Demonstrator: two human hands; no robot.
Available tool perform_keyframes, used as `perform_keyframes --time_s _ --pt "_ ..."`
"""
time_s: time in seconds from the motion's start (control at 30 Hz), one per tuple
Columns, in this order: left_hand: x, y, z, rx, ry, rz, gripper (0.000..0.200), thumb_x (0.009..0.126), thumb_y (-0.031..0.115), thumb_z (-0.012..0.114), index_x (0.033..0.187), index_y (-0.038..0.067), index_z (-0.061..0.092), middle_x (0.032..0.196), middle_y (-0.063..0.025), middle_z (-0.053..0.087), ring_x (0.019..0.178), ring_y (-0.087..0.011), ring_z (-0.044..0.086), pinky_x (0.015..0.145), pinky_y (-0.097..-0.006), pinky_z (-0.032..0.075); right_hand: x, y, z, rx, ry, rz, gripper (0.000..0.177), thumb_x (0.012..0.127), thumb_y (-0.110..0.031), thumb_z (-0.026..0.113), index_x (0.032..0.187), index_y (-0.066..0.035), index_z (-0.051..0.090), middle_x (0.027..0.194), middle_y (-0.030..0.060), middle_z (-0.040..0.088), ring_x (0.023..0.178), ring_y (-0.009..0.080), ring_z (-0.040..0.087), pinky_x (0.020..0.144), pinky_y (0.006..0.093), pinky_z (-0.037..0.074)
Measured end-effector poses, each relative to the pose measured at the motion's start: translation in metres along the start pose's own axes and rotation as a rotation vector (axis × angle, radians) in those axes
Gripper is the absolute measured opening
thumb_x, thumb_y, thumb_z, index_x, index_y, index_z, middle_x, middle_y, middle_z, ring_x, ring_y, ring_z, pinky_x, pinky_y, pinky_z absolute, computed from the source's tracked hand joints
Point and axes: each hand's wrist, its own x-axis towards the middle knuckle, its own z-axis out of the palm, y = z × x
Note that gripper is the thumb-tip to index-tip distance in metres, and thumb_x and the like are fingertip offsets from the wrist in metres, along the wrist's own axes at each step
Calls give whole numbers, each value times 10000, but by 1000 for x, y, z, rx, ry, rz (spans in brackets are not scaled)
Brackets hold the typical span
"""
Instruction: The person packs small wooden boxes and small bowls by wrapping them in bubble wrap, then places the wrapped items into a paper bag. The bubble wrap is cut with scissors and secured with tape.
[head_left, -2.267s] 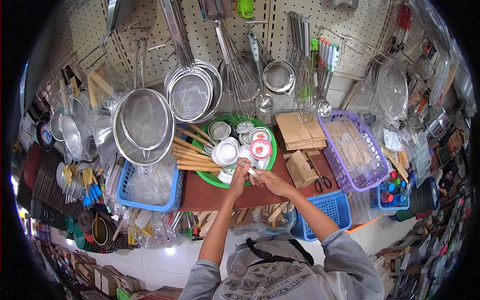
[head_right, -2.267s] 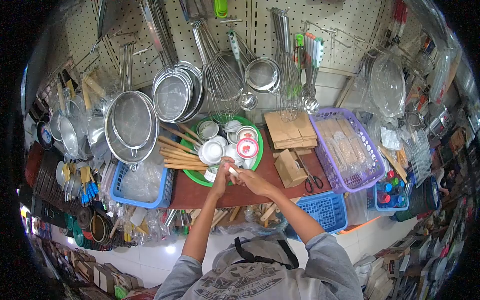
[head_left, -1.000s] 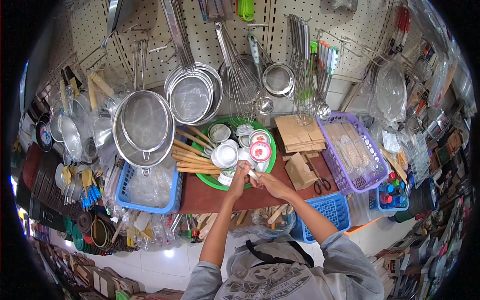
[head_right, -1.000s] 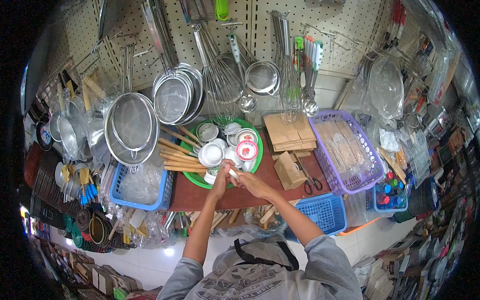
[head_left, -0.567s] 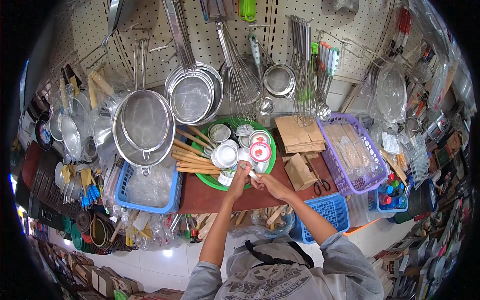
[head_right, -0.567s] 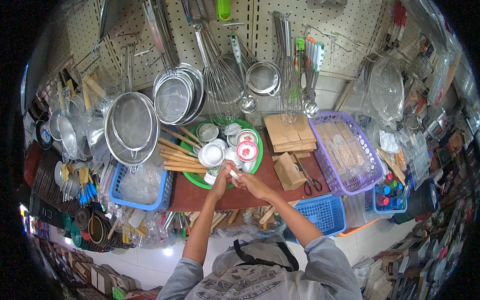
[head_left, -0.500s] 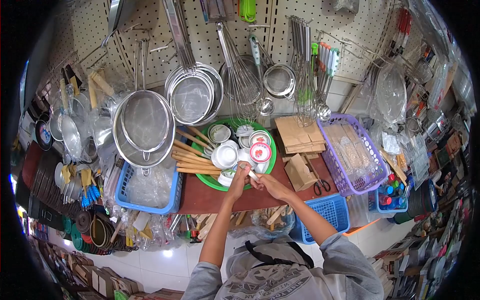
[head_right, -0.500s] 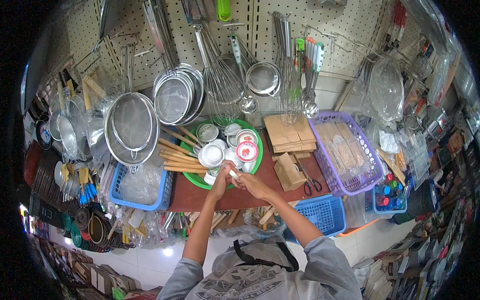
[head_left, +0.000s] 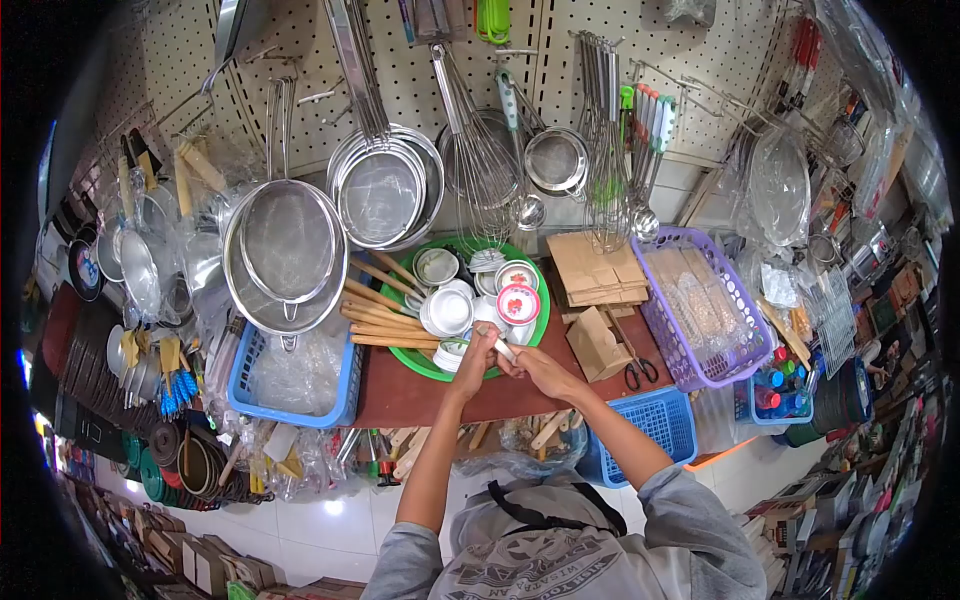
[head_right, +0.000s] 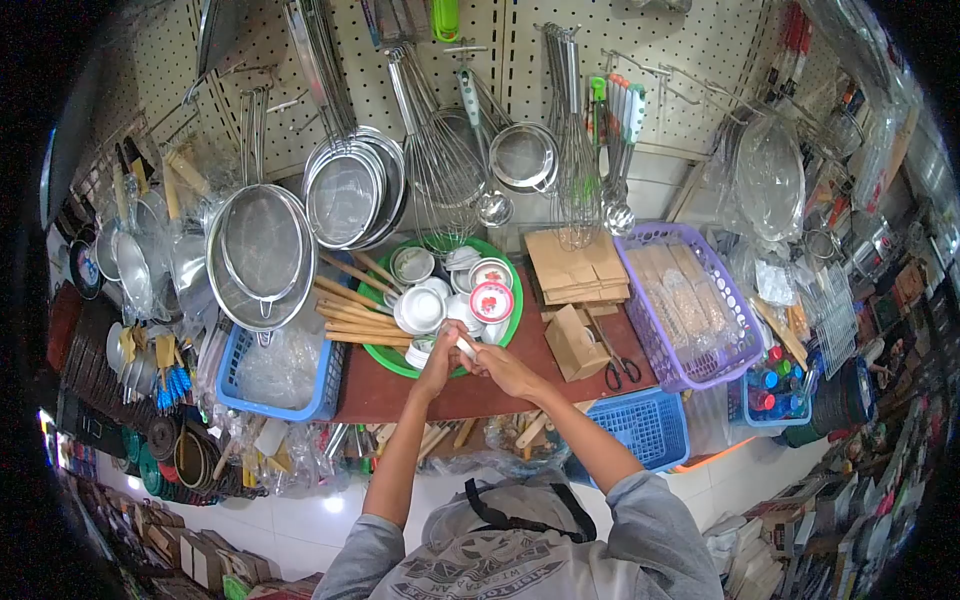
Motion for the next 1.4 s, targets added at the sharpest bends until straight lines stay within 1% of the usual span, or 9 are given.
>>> perform_keyframes --time_s 0.13,0.4,0.6,0.7,0.8,0.9,1.0,1.1,1.4 --pt "0 2 2 8 1 -3 377 999 466 445 1117 114 383 863 -68 539 697 -155 595 654 -293 476 0 1 1 5 16 6 171 914 -191 316 846 -106 448 774 -32 374 694 100 314 663 264 303" --pt "1 -1 1 -13 -15 14 378 998 460 453 1124 110 385 866 -69 538 693 -156 591 642 -295 464 -1 -3 2 5 15 -15 154 899 -191 316 801 -116 407 760 -33 378 683 104 309 647 269 293" --pt "2 -4 0 -17 -7 15 372 998 448 460 1134 109 388 869 -69 538 696 -157 590 643 -293 461 0 -2 -1 9 -18 -3 150 889 -194 329 791 -114 409 757 -27 385 682 106 315 642 272 294" --pt "2 -4 -1 -20 -19 7 358 1001 436 461 1131 109 392 866 -64 531 699 -153 585 642 -291 460 2 10 -4 15 -9 -46 203 913 -233 356 857 -91 490 756 -37 390 679 90 339 640 250 307" --pt "2 -4 0 -3 -8 19 343 1004 424 461 1125 110 398 856 -57 520 694 -145 573 642 -288 458 1 13 -7 7 -33 -74 208 914 -237 365 861 -91 504 760 -38 408 682 88 352 643 249 310" --pt "1 -3 2 11 3 23 340 1005 420 460 1122 107 400 843 -51 511 685 -135 558 641 -285 457 0 10 -4 103 -17 -31 213 913 -239 377 874 -84 517 765 -38 420 687 85 364 647 250 315" --pt "0 -2 4 6 16 34 347 1008 423 456 1122 100 401 842 -54 510 674 -135 552 640 -282 459 1 7 -2 84 5 12 221 912 -240 379 883 -76 524 763 -39 419 687 83 367 650 251 319" --pt "-2 1 6 10 11 38 354 1010 424 455 1121 92 401 845 -64 513 658 -146 555 637 -284 465 2 11 -4 90 -13 5 211 913 -231 361 842 -85 495 760 -26 423 694 100 371 674 264 320" --pt "-3 3 12 27 64 71 342 1012 406 455 1111 85 392 826 -86 517 611 -169 557 610 -293 473 -1 2 -10 45 -67 -32 175 882 -202 361 871 -83 490 796 -20 412 720 98 365 686 263 323"
